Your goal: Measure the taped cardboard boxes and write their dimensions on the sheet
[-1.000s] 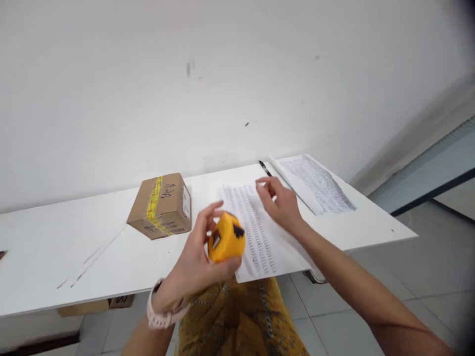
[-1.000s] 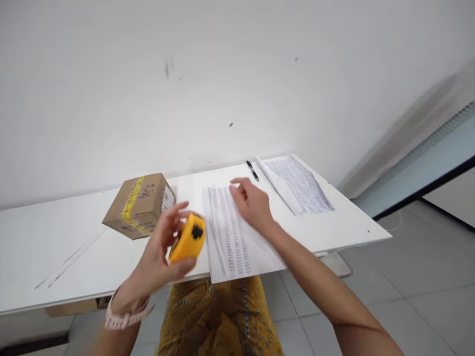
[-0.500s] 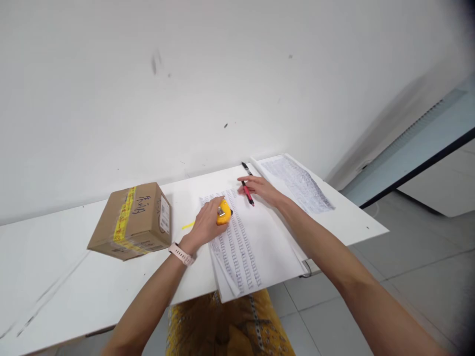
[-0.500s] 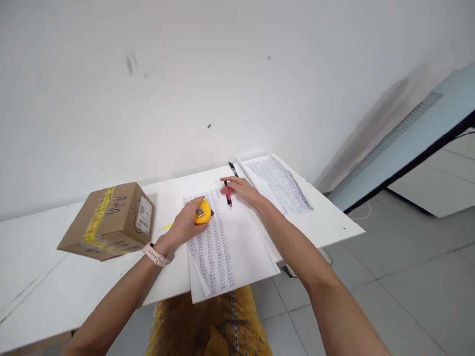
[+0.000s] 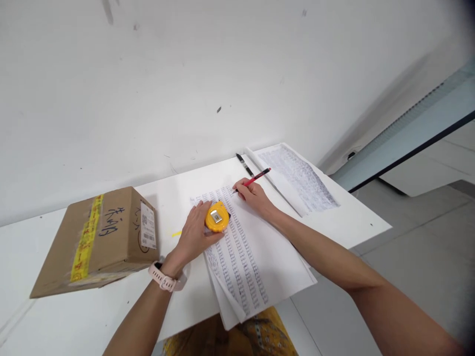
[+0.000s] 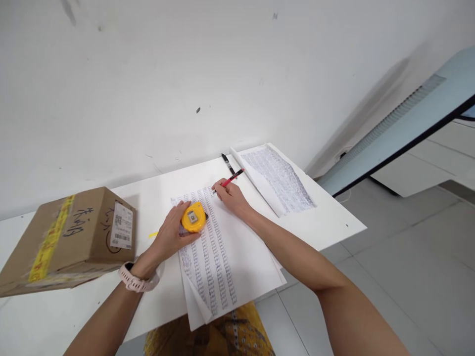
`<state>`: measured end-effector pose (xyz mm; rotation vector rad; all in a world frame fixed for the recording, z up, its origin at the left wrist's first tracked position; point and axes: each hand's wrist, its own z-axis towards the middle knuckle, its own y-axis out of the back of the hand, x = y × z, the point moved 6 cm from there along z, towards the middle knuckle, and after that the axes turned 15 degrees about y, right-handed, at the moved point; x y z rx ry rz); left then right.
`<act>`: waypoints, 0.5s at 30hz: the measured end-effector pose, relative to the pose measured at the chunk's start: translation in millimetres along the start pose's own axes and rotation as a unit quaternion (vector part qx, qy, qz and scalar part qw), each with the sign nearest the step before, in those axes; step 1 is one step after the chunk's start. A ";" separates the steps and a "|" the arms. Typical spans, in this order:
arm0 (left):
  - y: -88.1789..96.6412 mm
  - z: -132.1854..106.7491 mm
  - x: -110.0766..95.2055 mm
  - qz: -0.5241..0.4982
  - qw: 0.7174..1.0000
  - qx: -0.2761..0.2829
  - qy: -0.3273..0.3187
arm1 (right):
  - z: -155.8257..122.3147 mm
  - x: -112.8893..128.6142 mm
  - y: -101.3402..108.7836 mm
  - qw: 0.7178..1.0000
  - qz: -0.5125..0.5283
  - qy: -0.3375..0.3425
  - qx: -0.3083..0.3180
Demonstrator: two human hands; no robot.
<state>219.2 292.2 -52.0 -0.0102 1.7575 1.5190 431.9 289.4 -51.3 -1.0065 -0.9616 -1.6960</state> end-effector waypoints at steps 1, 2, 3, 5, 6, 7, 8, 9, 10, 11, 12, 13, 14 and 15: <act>-0.2 0.0 -0.1 0.002 1.000 -0.002 -0.004 | -0.5 -1.7 -0.3 1.000 0.012 -0.006 -0.001; -0.4 0.0 -0.2 0.003 1.000 -0.004 -0.007 | -1.0 -3.6 -0.6 0.999 0.028 -0.015 -0.006; -0.6 0.1 -0.3 0.003 1.000 -0.005 -0.009 | -1.6 -5.5 -1.0 0.999 0.043 -0.023 -0.012; -1.0 0.5 -0.4 0.003 1.000 -0.006 -0.011 | -2.8 -7.9 -1.6 0.998 0.047 -0.030 -0.019; -1.3 0.6 -0.5 0.002 1.000 -0.005 -0.012 | -3.3 -7.9 -0.9 0.999 0.027 -0.026 -0.022; -1.5 0.8 -0.6 0.001 1.000 -0.004 -0.012 | -3.7 -7.1 0.3 0.999 -0.004 -0.020 -0.025; -1.5 0.8 -0.8 0.000 1.000 -0.005 -0.013 | -3.9 -5.6 1.8 0.999 -0.038 -0.013 -0.027; -1.5 0.8 -0.9 -0.002 1.000 -0.005 -0.014 | -3.8 -3.7 3.2 0.997 -0.070 -0.005 -0.027; -1.4 0.8 -1.1 -0.003 1.000 -0.005 -0.014 | -3.5 -1.6 4.1 0.995 -0.094 0.001 -0.025; -1.3 0.7 -1.1 -0.003 1.000 -0.005 -0.013 | -3.0 0.2 4.4 0.994 -0.107 0.005 -0.021; -1.3 0.7 -1.2 -0.004 1.000 -0.004 -0.011 | -2.4 1.5 4.3 0.994 -0.110 0.006 -0.015; -1.2 0.7 -1.2 -0.004 1.000 -0.003 -0.010 | -1.7 2.3 4.3 0.994 -0.107 0.004 -0.012; -1.2 0.6 -1.3 -0.004 1.000 -0.001 -0.008 | -1.2 2.4 4.5 0.995 -0.103 0.001 -0.012; -1.2 0.7 -1.3 -0.004 1.000 0.000 -0.007 | -0.7 2.3 4.9 0.995 -0.100 -0.002 -0.016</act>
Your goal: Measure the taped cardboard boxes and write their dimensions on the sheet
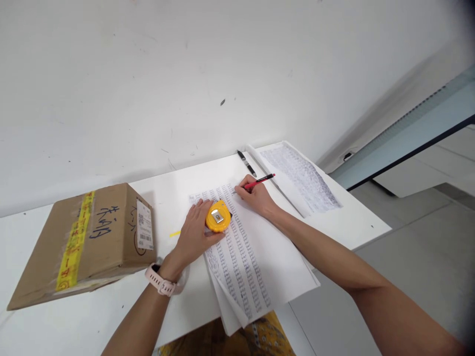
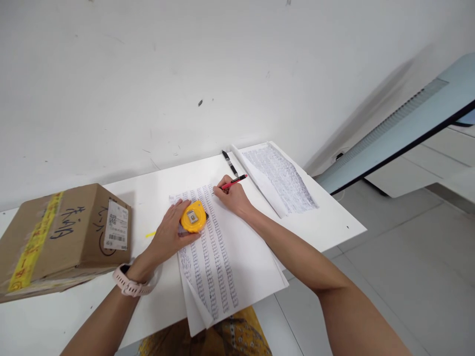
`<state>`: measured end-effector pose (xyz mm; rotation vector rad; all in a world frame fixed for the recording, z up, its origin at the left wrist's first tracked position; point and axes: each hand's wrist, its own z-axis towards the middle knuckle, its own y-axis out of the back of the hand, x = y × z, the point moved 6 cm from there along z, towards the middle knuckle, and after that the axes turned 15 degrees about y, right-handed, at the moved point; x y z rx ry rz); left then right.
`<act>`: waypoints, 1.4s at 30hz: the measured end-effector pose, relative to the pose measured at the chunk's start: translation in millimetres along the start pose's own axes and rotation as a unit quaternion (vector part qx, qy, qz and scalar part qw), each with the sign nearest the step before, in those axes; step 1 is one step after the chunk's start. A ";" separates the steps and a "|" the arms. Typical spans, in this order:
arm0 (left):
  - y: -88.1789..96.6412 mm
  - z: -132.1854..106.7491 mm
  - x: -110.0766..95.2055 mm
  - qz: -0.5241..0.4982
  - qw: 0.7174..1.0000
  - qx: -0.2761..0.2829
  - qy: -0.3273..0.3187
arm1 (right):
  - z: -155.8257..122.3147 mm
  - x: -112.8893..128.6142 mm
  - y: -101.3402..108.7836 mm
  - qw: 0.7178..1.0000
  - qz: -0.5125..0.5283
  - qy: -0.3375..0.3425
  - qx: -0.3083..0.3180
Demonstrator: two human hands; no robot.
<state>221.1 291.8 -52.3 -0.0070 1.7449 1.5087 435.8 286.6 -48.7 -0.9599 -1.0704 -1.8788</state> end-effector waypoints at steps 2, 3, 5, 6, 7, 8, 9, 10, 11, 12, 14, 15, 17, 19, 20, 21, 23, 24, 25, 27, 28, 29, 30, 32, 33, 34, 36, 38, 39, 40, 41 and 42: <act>-0.1 0.1 0.1 0.000 1.000 0.002 0.001 | 0.7 -0.6 0.6 1.000 -0.001 0.003 -0.007; -0.3 0.2 0.2 0.000 1.000 0.002 0.001 | 0.9 -0.6 0.6 1.000 -0.007 0.010 -0.008; -0.6 0.4 0.6 -0.001 1.000 0.001 0.001 | 1.0 -0.3 -0.2 0.999 -0.020 0.027 -0.003; -0.8 0.5 0.7 -0.001 1.000 0.001 0.000 | 0.9 -0.3 -0.6 0.999 -0.024 0.032 0.000; -0.9 0.5 0.8 -0.002 1.000 0.000 -0.001 | 0.7 -0.4 -1.1 0.999 -0.026 0.034 0.003; -0.9 0.5 0.9 -0.003 1.000 -0.001 -0.001 | 0.6 -0.6 -1.4 0.999 -0.027 0.035 0.006; -0.8 0.5 0.9 -0.004 1.000 -0.001 -0.001 | 0.5 -0.7 -1.6 0.999 -0.029 0.035 0.008; -0.8 0.5 1.0 -0.005 1.000 -0.001 0.000 | 0.5 -0.7 -1.8 0.999 -0.029 0.036 0.010; -0.7 0.5 1.0 -0.005 1.000 -0.001 0.000 | 0.6 -0.7 -1.9 0.999 -0.030 0.037 0.010; -0.6 0.5 1.0 -0.006 1.000 -0.001 0.002 | 0.7 -0.7 -1.9 0.999 -0.030 0.039 0.010; -0.5 0.7 1.0 -0.007 1.000 0.000 0.003 | 1.3 -0.7 -2.3 0.999 -0.029 0.043 0.012; -0.5 0.8 1.1 -0.007 1.000 0.000 0.003 | 1.5 -0.7 -2.6 0.999 -0.029 0.044 0.013; -0.7 1.0 1.4 -0.007 1.000 -0.001 0.003 | 1.9 -1.1 -3.0 0.998 -0.030 0.046 0.015; -1.0 1.0 1.5 -0.007 1.000 -0.001 0.001 | 2.0 -1.6 -3.3 0.998 -0.031 0.047 0.014; -1.0 1.0 1.5 -0.008 1.000 -0.002 -0.001 | 2.0 -1.9 -3.3 0.998 -0.031 0.047 0.014; -1.0 0.9 1.5 -0.008 1.000 -0.003 -0.002 | 1.9 -2.2 -3.4 0.998 -0.029 0.047 0.014; -0.7 0.8 1.3 -0.008 1.000 -0.004 -0.004 | 1.6 -2.7 -3.6 0.999 -0.026 0.044 0.015; -0.5 0.7 1.1 -0.007 1.000 -0.004 -0.004 | 1.5 -2.9 -3.7 0.999 -0.024 0.042 0.016; -0.3 0.6 1.0 -0.007 1.000 -0.004 -0.003 | 1.3 -2.8 -3.7 0.999 -0.023 0.039 0.017; 0.1 0.6 0.8 -0.005 1.000 -0.002 -0.002 | 1.1 -2.3 -3.5 0.999 -0.023 0.035 0.018; 0.2 0.6 0.7 -0.005 1.000 -0.002 -0.001 | 1.1 -2.0 -3.3 0.999 -0.024 0.032 0.018; 0.3 0.6 0.6 -0.005 1.000 -0.002 -0.001 | 1.0 -1.8 -3.1 0.999 -0.025 0.029 0.018; 0.2 0.6 0.6 -0.005 1.000 -0.001 -0.002 | 1.0 -1.6 -2.9 0.999 -0.026 0.027 0.018; 0.1 0.6 0.5 -0.006 1.000 -0.001 -0.003 | 1.1 -1.8 -2.9 0.999 -0.025 0.024 0.018; 0.1 0.6 0.5 -0.006 1.000 -0.002 -0.003 | 1.2 -2.0 -3.0 0.999 -0.023 0.023 0.019; 0.2 0.6 0.5 -0.006 1.000 -0.003 -0.003 | 1.4 -2.3 -3.2 0.999 -0.022 0.023 0.019; 0.6 0.6 0.4 -0.007 1.000 -0.005 0.000 | 1.6 -2.8 -3.1 0.999 -0.018 0.020 0.018; 0.8 0.6 0.2 -0.007 1.000 -0.002 0.001 | 1.9 -2.6 -2.6 1.000 -0.018 0.022 0.013; 0.8 0.6 0.1 -0.007 1.000 0.001 0.002 | 2.1 -2.1 -2.3 0.999 -0.020 0.024 0.010; 0.8 0.6 0.0 -0.006 1.000 0.003 0.002 | 2.2 -1.7 -2.2 0.999 -0.022 0.025 0.009; 0.9 0.7 -0.1 -0.005 1.000 0.004 0.002 | 2.2 -1.3 -2.2 0.999 -0.024 0.027 0.009; 0.9 0.7 -0.1 -0.004 1.000 0.004 0.001 | 2.2 -1.1 -2.6 0.999 -0.026 0.027 0.011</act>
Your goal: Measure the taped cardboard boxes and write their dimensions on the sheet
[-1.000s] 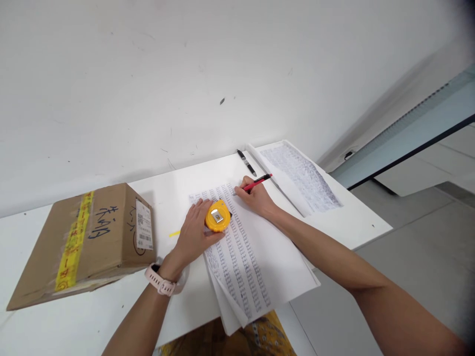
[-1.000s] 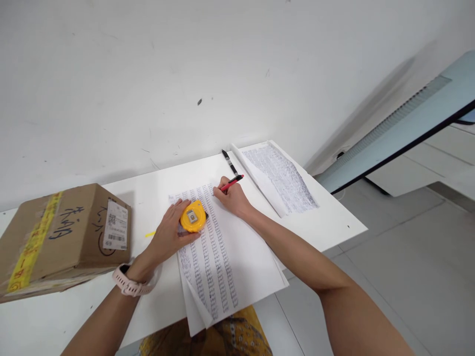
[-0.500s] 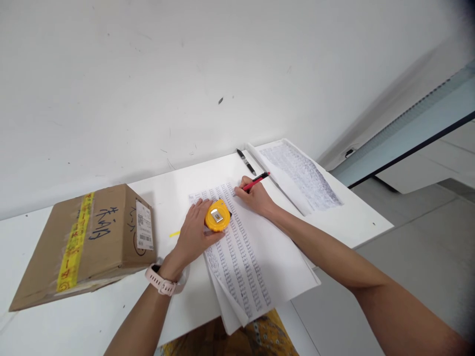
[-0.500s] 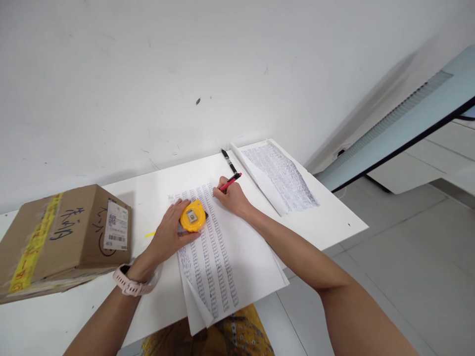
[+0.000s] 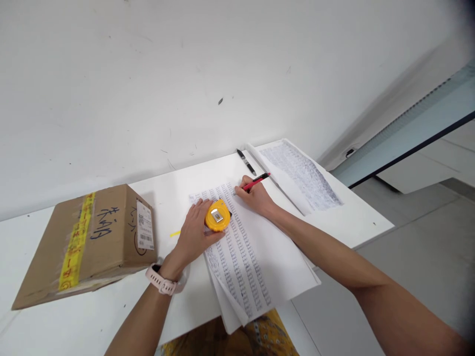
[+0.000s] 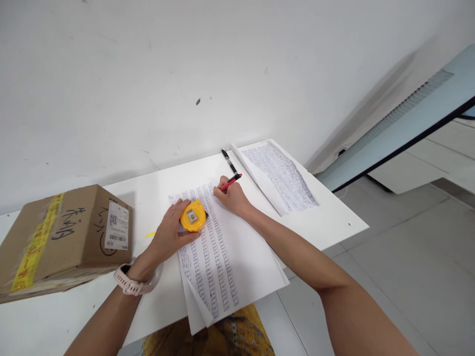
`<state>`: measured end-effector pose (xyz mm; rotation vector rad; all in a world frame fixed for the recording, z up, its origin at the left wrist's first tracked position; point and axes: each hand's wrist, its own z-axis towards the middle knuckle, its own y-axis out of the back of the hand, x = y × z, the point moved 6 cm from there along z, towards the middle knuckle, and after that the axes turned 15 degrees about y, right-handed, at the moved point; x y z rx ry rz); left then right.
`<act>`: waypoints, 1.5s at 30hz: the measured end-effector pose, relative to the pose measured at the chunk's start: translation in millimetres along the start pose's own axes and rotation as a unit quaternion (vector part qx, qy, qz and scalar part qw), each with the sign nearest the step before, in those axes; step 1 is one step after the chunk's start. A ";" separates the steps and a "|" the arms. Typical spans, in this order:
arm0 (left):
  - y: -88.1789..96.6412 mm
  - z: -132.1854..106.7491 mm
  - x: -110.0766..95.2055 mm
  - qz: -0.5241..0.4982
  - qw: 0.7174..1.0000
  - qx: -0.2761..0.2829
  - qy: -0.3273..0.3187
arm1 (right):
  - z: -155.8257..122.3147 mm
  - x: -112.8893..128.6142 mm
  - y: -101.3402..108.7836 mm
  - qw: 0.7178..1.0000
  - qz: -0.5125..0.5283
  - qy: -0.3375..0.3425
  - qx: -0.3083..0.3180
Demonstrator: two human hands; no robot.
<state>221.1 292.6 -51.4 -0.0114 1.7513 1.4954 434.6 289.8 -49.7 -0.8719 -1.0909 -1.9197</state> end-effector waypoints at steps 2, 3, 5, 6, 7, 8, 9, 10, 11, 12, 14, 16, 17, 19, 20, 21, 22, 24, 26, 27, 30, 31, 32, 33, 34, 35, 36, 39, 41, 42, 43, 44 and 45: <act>0.2 0.1 0.0 0.001 1.000 -0.002 0.000 | -0.1 -0.2 -0.7 1.000 0.001 -0.003 0.005; 0.3 0.1 -0.1 0.000 1.000 -0.002 -0.001 | -0.2 -0.5 -0.9 1.000 0.003 -0.005 0.006; 0.2 0.1 -0.1 -0.003 1.000 -0.003 0.000 | -0.4 -0.9 -0.7 1.000 0.004 -0.005 0.004; 0.2 0.1 -0.1 -0.004 1.000 -0.003 0.000 | -0.4 -1.1 -0.4 1.000 0.002 -0.005 0.003; 0.3 0.1 0.0 -0.005 1.000 -0.003 0.001 | -0.5 -1.4 -0.1 1.000 0.000 -0.005 0.001; 0.4 0.1 0.1 -0.005 1.000 -0.004 0.002 | -0.5 -1.7 0.1 1.000 -0.001 -0.006 0.000; 0.4 0.0 0.2 -0.005 1.000 -0.005 0.002 | -0.6 -2.1 0.4 1.000 -0.002 -0.008 -0.002; 0.4 0.0 0.3 -0.004 1.000 -0.006 0.001 | -0.7 -2.3 0.5 1.000 -0.003 -0.010 -0.003; 0.3 -0.1 0.3 -0.002 1.000 -0.007 -0.001 | -0.7 -2.3 0.7 1.000 -0.004 -0.010 -0.005; 0.2 -0.1 0.4 -0.001 1.000 -0.008 -0.003 | -0.7 -2.1 1.0 1.000 -0.005 -0.010 -0.007; -0.1 -0.1 0.7 0.001 1.000 -0.010 -0.005 | -0.4 -1.3 1.3 1.000 -0.009 -0.007 -0.010; -0.4 -0.1 1.1 0.000 1.000 -0.011 -0.004 | -0.2 -0.6 1.4 1.000 -0.012 -0.006 -0.010; -0.4 0.0 1.1 0.000 1.000 -0.010 -0.003 | -0.1 -0.5 1.6 1.000 -0.013 -0.007 -0.011; -0.5 0.0 1.0 -0.002 1.000 -0.009 -0.001 | 0.0 -0.3 2.0 1.000 -0.014 -0.006 -0.012; -0.4 0.0 0.9 -0.002 1.000 -0.008 -0.001 | 0.0 -0.2 2.1 1.000 -0.015 -0.004 -0.012; -0.4 -0.1 0.8 -0.002 1.000 -0.007 0.000 | 0.1 -0.2 2.2 1.000 -0.016 -0.003 -0.012; -0.3 -0.1 0.8 -0.002 1.000 -0.006 0.001 | 0.0 -0.3 2.2 1.000 -0.017 -0.002 -0.011; -0.1 -0.3 0.8 -0.003 1.000 -0.005 0.002 | -0.3 -1.2 2.0 1.000 -0.017 -0.006 -0.008; 0.2 -0.5 0.9 -0.005 1.000 -0.006 0.000 | -0.6 -2.2 2.4 1.000 -0.015 -0.012 -0.011; 0.3 -0.6 1.0 -0.006 1.000 -0.006 0.000 | -0.7 -2.2 2.9 1.000 -0.015 -0.013 -0.015; 0.1 -0.7 1.3 -0.003 1.000 -0.005 -0.002 | -0.5 -1.3 3.7 1.000 -0.020 -0.010 -0.019; 0.1 -0.7 1.3 -0.002 1.000 -0.006 -0.003 | -0.4 -1.0 3.7 1.000 -0.021 -0.010 -0.018; 0.2 -0.7 1.2 -0.002 1.000 -0.007 -0.004 | -0.4 -0.9 3.8 1.000 -0.021 -0.010 -0.018; 0.3 -0.6 1.2 -0.002 1.000 -0.009 -0.004 | -0.3 -1.0 3.8 1.000 -0.019 -0.011 -0.018; 0.4 -0.6 1.2 -0.003 1.000 -0.010 -0.004 | -0.2 -1.2 3.8 1.000 -0.019 -0.011 -0.018; 0.6 -0.5 1.3 -0.004 1.000 -0.011 -0.003 | -0.1 -1.6 3.8 1.000 -0.019 -0.010 -0.018; 0.7 -0.5 1.4 -0.004 1.000 -0.011 -0.001 | 0.0 -2.1 3.7 1.000 -0.019 -0.010 -0.018; 0.9 -0.3 1.2 -0.003 1.000 -0.009 0.000 | 0.0 -3.7 3.3 1.000 -0.021 -0.008 -0.020; 1.0 -0.2 1.0 -0.003 1.000 -0.009 -0.001 | 0.0 -3.7 3.4 0.999 -0.021 -0.006 -0.024; 1.1 -0.2 1.0 -0.003 1.000 -0.010 -0.001 | 0.0 -3.5 3.4 0.999 -0.022 -0.005 -0.025; 1.1 -0.2 1.0 -0.003 1.000 -0.010 -0.001 | 0.0 -3.2 3.4 0.999 -0.023 -0.005 -0.026; 1.1 -0.1 1.0 -0.003 1.000 -0.011 0.000 | 0.0 -2.9 3.4 0.999 -0.024 -0.005 -0.025; 1.1 -0.1 1.1 -0.003 1.000 -0.011 0.001 | 0.0 -2.6 3.4 0.999 -0.025 -0.006 -0.023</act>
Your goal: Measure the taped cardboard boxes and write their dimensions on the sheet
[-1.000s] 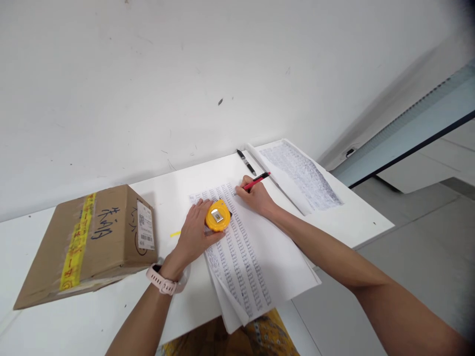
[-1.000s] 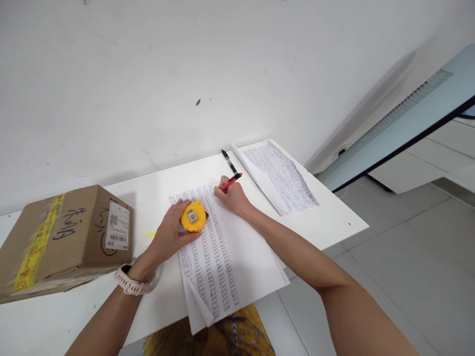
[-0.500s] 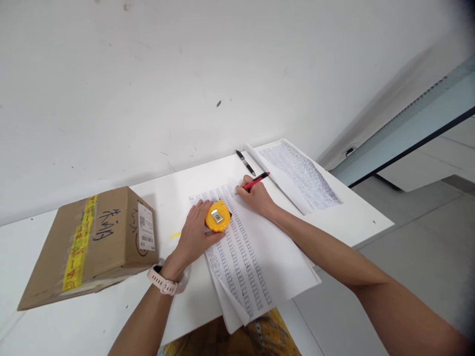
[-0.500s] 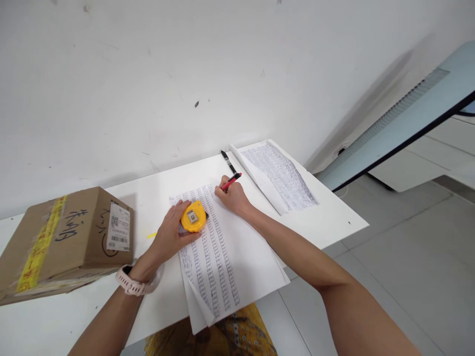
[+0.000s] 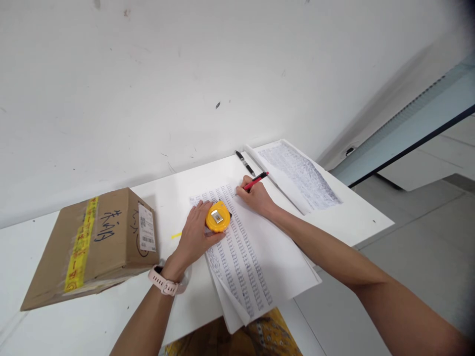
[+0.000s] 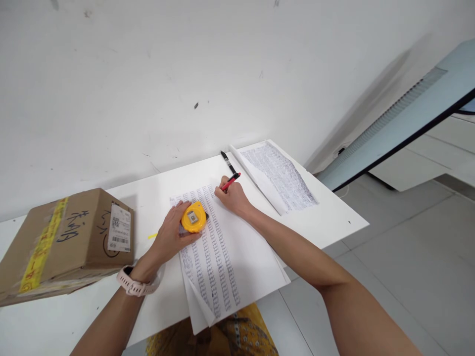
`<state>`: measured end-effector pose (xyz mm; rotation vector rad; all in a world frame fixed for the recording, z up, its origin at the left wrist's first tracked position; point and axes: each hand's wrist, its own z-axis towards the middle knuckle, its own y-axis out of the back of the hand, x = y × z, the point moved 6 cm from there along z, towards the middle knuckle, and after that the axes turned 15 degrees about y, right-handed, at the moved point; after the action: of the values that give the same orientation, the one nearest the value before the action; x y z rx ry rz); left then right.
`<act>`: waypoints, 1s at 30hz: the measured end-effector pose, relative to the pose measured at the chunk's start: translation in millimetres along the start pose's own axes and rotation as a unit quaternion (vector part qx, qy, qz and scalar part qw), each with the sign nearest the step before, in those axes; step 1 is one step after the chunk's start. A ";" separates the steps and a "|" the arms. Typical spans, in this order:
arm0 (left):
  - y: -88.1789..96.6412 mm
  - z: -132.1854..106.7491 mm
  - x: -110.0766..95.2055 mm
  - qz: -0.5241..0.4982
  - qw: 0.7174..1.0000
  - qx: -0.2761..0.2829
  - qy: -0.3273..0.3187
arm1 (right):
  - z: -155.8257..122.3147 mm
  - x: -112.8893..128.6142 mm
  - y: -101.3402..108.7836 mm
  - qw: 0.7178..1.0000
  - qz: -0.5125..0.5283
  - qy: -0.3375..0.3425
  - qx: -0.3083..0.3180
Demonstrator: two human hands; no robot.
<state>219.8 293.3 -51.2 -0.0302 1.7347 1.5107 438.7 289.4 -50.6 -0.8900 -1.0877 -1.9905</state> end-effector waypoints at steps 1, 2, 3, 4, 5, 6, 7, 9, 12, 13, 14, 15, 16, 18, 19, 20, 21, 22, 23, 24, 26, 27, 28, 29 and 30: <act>0.0 0.0 0.1 0.000 1.000 0.000 0.001 | 0.0 0.2 0.1 1.000 -0.001 -0.001 0.001; 0.0 -0.1 0.1 0.000 1.000 0.000 0.002 | 0.0 0.3 0.2 1.000 -0.002 -0.001 0.001; 0.0 -0.1 0.1 0.000 1.000 0.001 0.003 | 0.0 0.3 0.3 1.000 -0.002 -0.001 0.000; -0.1 -0.2 0.1 0.000 1.000 0.003 0.004 | -0.1 0.1 0.2 1.000 0.000 -0.002 -0.001; -0.2 -0.3 0.1 0.000 1.000 0.004 0.004 | -0.2 -0.2 0.0 1.000 0.002 -0.003 -0.001; -0.4 -0.4 0.1 0.001 1.000 0.006 0.003 | -0.3 -0.4 -0.4 1.000 0.004 -0.003 -0.001; -0.6 -0.4 0.2 0.000 1.000 0.007 0.002 | -0.3 -0.5 -0.7 1.000 0.003 -0.002 -0.001; -1.0 -0.4 0.9 -0.002 1.000 0.007 0.003 | -0.2 0.1 -0.1 1.000 -0.003 0.005 -0.005; -1.0 -0.4 2.0 -0.008 1.000 0.006 0.007 | 0.8 2.3 7.1 0.999 -0.028 0.031 -0.022; -0.7 -0.6 2.1 -0.010 1.000 0.007 0.009 | 1.6 3.9 10.2 0.997 -0.044 0.052 -0.021; -0.3 -0.8 2.1 -0.013 1.000 0.008 0.012 | 2.7 6.4 12.5 0.994 -0.069 0.084 -0.008; 0.4 -1.0 2.1 -0.017 1.000 0.009 0.018 | 3.6 9.1 13.8 0.988 -0.100 0.121 0.014; 1.2 -1.3 2.2 -0.022 0.999 0.009 0.025 | 4.2 11.0 14.3 0.978 -0.130 0.157 0.038; 2.6 -2.0 2.3 -0.033 0.999 0.006 0.039 | 4.2 11.6 13.4 0.958 -0.175 0.211 0.086; 2.9 -2.1 2.4 -0.036 0.998 0.002 0.044 | 4.1 10.2 12.6 0.950 -0.193 0.223 0.104; 2.8 -2.1 2.5 -0.037 0.998 -0.004 0.046 | 3.9 7.9 11.7 0.944 -0.210 0.226 0.118; 2.4 -1.8 2.5 -0.036 0.998 -0.012 0.046 | 3.8 5.7 10.8 0.939 -0.226 0.225 0.127; 1.9 -1.3 2.3 -0.032 0.998 -0.022 0.044 | 3.5 3.7 9.8 0.934 -0.243 0.224 0.134; 1.5 -0.7 1.7 -0.027 0.998 -0.033 0.040 | 3.6 1.7 9.5 0.932 -0.256 0.218 0.136; 1.9 -0.2 0.2 -0.022 0.998 -0.045 0.035 | 4.0 0.0 10.0 0.933 -0.261 0.209 0.133; 6.2 -1.6 -6.7 -0.018 0.997 -0.073 0.024 | 5.7 -1.4 12.1 0.940 -0.252 0.192 0.124; 10.8 -4.3 -12.0 -0.021 0.996 -0.088 0.022 | 7.0 0.2 13.9 0.943 -0.247 0.188 0.118; 17.0 -8.9 -18.4 -0.029 0.994 -0.105 0.026 | 8.2 4.1 16.8 0.946 -0.242 0.186 0.106; 24.7 -15.8 -25.5 -0.044 0.991 -0.122 0.036 | 8.9 11.3 20.7 0.950 -0.235 0.188 0.085; 32.7 -25.2 -33.0 -0.067 0.987 -0.134 0.050 | 8.3 21.8 25.5 0.955 -0.219 0.191 0.058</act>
<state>211.4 265.9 -6.8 -0.3591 1.5603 1.6557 450.1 280.9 -19.0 -0.1875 -1.2278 -2.2983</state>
